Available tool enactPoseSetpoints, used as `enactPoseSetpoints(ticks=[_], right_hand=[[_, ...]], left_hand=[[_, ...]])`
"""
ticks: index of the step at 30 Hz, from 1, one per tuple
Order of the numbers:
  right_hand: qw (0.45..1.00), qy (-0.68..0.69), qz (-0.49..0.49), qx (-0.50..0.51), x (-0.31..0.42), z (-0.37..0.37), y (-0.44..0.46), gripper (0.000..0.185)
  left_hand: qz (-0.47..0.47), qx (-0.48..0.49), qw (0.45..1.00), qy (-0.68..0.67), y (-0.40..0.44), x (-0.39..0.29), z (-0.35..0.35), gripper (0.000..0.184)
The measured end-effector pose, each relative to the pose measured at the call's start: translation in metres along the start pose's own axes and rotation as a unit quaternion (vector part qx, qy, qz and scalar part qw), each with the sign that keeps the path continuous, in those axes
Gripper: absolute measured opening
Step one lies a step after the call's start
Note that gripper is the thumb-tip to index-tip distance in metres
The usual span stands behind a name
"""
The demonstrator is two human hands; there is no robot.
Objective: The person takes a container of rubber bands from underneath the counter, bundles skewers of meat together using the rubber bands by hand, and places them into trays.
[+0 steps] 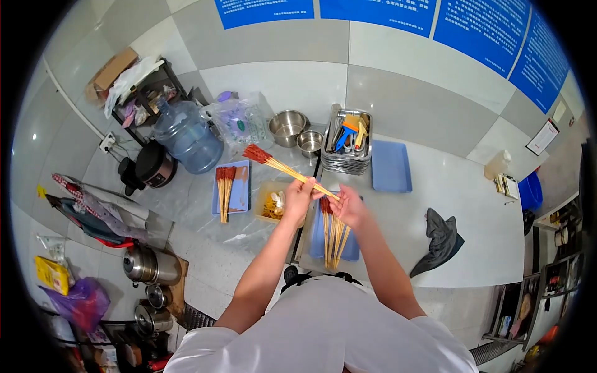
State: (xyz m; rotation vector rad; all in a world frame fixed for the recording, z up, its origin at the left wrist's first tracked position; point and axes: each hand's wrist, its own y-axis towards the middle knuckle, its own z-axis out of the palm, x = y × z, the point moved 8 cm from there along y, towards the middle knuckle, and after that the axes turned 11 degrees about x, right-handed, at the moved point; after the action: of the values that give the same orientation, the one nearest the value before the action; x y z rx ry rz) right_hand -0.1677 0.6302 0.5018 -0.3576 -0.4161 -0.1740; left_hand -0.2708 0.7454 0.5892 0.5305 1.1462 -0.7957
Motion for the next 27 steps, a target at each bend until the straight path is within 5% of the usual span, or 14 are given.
enactPoseSetpoints(ticks=[2, 5, 10, 13, 18, 27], right_hand=[[0.999, 0.039, -0.016, -0.022, -0.012, -0.025, 0.001, 0.029], [0.966, 0.035, -0.112, -0.229, -0.021, -0.093, -0.023, 0.028], [0.973, -0.197, -0.067, -0.104, -0.017, -0.046, -0.090, 0.026], [0.882, -0.470, -0.040, 0.013, -0.027, -0.029, -0.102, 0.022], [0.849, -0.526, 0.006, -0.048, -0.069, -0.055, -0.105, 0.030], [0.748, -0.638, 0.013, -0.183, -0.106, -0.071, -0.096, 0.024]], left_hand=[[-0.036, 0.050, 0.998, 0.017, -0.005, 0.013, 0.020, 0.021], [-0.057, 0.077, 0.995, 0.028, -0.010, 0.026, 0.028, 0.020], [-0.173, 0.199, 0.945, 0.193, -0.023, 0.083, 0.036, 0.021], [-0.198, 0.236, 0.922, 0.237, -0.044, 0.108, 0.045, 0.022], [-0.254, 0.291, 0.872, 0.300, -0.061, 0.210, 0.012, 0.020], [-0.287, 0.177, 0.880, 0.335, -0.087, 0.201, -0.016, 0.024]])
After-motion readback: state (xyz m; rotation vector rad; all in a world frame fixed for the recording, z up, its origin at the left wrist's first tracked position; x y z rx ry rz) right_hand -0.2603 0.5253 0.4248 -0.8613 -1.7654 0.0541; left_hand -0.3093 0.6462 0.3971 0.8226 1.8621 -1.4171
